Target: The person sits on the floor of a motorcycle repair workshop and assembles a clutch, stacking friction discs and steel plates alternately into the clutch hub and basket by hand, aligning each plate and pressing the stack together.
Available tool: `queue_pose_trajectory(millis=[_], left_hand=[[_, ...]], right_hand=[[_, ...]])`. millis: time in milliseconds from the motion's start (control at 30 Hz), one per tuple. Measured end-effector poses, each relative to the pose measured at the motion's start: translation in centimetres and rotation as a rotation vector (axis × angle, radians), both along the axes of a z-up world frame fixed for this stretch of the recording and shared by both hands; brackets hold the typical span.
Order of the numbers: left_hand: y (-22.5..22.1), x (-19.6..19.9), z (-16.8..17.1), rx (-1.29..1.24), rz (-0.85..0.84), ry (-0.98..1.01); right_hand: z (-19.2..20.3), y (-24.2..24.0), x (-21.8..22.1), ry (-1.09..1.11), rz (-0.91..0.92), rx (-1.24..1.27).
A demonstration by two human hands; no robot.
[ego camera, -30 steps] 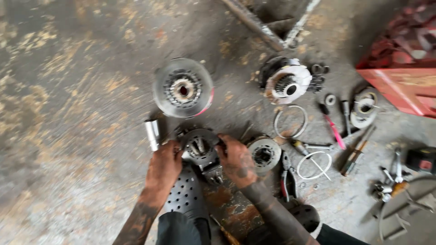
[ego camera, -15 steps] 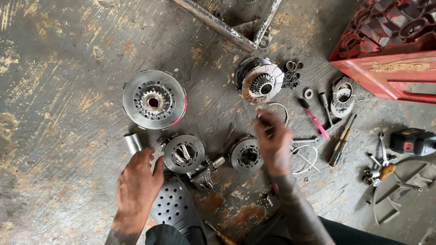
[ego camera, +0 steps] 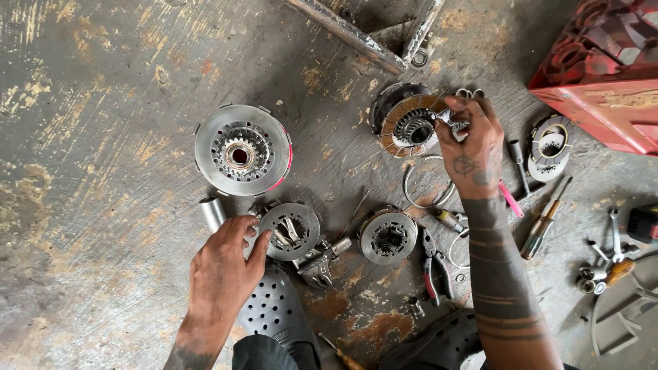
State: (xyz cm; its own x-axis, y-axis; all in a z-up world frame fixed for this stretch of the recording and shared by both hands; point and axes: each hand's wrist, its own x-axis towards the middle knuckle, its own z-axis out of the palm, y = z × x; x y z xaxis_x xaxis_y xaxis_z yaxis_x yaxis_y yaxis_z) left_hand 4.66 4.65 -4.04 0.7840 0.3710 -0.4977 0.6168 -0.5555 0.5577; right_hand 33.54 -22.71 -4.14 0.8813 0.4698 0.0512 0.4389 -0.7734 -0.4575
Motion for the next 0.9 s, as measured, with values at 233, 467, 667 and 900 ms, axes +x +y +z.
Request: queue_pose_trajectory(millis=[233,467,667,900], left_hand=[[-0.6,0.8,0.5,0.000,0.014,0.044],[-1.8,1.5,-0.8,-0.013,-0.052,-0.022],[-2.4,2.9,-0.2,-0.017,-0.081,-0.027],[-2.7,3.4,-0.1,-0.036,-0.072,0.019]], right_hand=[[0.1,-0.9,0.5,0.068,-0.014,0.020],[-1.2,-1.9,0.9,0.037,-0.009,0.002],[-3.4,-3.0,1.5,-0.044,0.032,0.049],[-3.4,-5.1,2.4,0.200,-0.037,0.103]])
